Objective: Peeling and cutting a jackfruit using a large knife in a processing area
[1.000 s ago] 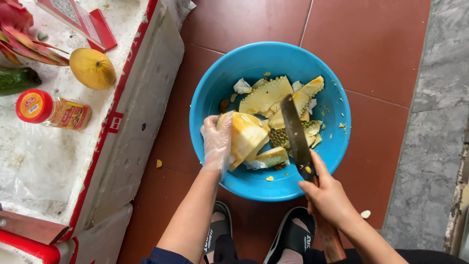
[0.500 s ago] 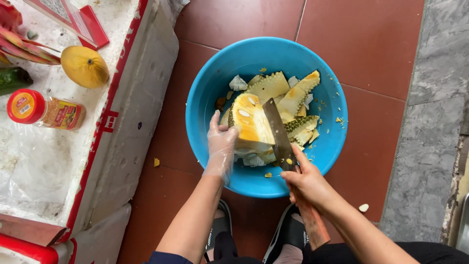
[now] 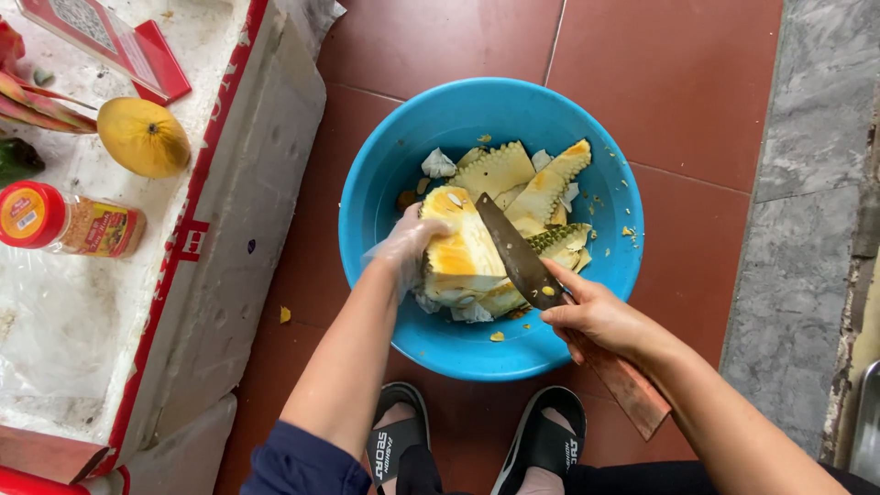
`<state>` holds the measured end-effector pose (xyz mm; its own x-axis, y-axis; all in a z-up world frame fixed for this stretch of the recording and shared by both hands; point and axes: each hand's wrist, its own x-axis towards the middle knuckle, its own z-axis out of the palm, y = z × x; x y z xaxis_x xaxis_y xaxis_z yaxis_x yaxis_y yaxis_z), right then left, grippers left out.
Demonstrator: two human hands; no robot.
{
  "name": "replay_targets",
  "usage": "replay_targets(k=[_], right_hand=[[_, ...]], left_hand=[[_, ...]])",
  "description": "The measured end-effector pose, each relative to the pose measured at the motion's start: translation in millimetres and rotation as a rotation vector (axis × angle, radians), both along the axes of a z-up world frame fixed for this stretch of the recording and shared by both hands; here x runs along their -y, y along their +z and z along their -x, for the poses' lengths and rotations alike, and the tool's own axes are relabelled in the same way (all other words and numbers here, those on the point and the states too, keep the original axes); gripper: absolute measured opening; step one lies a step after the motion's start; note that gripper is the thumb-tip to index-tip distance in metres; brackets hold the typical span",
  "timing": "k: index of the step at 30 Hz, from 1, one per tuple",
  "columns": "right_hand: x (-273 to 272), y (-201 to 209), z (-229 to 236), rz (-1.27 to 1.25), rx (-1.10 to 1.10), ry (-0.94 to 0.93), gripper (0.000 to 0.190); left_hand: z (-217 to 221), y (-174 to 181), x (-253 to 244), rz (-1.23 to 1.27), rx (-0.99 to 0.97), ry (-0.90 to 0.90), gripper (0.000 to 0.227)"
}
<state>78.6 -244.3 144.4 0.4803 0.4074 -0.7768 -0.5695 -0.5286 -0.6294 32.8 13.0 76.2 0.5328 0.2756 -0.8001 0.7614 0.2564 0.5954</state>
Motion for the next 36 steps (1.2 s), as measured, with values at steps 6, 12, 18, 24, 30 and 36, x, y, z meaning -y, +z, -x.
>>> replay_targets(k=[6,12,18,24,30,36], right_hand=[[-33,37,1,0.183,0.195,0.282,0.095],[-22,18,4,0.399,0.445,0.522,0.092],[-10,8,38,0.376,0.441,0.516,0.091],[-22,56,48,0.339,0.247,0.253,0.094],[3,43,91,0.324,0.226,0.206,0.094],[-1,32,112,0.326,0.274,0.333,0.092]], left_hand=[[16,11,12,0.041,0.379,0.569,0.096],[20,-43,11,-0.225,0.433,0.491,0.073],[16,14,14,-0.415,0.197,0.032,0.081],[26,-58,20,-0.731,0.364,-0.117,0.027],[40,-10,39,-0.463,0.187,0.168,0.027],[38,-1,46,-0.306,0.142,0.283,0.038]])
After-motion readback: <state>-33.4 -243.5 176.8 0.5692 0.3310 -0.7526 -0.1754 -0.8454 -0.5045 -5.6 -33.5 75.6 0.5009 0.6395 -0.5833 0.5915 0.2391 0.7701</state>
